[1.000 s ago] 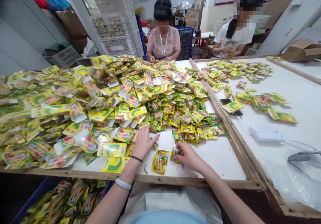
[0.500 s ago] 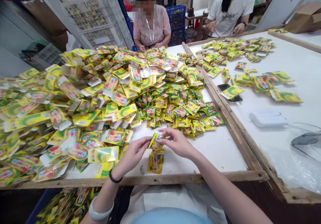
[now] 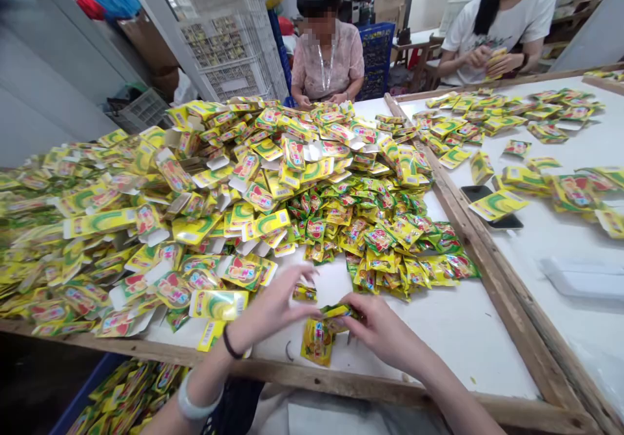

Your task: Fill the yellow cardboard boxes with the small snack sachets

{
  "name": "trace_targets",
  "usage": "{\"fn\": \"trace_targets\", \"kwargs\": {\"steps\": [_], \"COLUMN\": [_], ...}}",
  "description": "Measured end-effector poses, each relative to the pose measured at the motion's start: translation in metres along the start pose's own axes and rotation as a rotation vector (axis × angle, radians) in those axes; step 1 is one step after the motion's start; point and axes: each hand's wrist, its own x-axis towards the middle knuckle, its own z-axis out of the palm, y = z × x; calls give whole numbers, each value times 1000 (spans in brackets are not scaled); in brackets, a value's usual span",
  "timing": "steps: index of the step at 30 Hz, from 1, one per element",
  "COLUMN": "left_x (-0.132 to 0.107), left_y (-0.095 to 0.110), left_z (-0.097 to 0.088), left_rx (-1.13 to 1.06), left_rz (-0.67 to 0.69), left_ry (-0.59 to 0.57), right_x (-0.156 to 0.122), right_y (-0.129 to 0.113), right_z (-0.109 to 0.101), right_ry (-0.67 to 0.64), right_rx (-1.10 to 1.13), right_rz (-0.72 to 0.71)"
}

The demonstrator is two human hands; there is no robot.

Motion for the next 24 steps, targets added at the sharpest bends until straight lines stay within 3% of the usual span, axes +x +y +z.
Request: {"fn": "trace_targets", "kwargs": {"steps": [2, 4, 7, 9, 11, 14, 16, 21, 24], "left_x": [11, 19, 23, 18, 9, -8, -17, -18, -14], "left_y": [-24, -50, -73, -68, -50, -12, 6, 16, 16], "left_z": [-27, -51, -72, -72, -63, -40, -22, 31, 55], "left_rx": [274, 538, 722, 737, 672, 429, 172, -844, -1276], "left_rz": [-5, -90, -106, -31, 77, 238, 250, -182, -323], "left_ry": [220, 359, 374, 357, 323, 201, 179, 476, 371], "right_x": [-1, -2, -7, -10, -12, -11, -9, -9, -13], "right_y": [1, 2, 2, -2, -8, -18, -22, -23, -21], "right_z": [0, -1, 0, 3, 7, 10, 9, 17, 29], "right_ry": [51, 88, 181, 253, 303, 288, 238, 224, 216], "right_rx": [3, 21, -54, -181, -332, -457, -378, 107, 305], "right_rz": [-10, -30, -109, -180, -256, -348, -361, -229, -170]}}
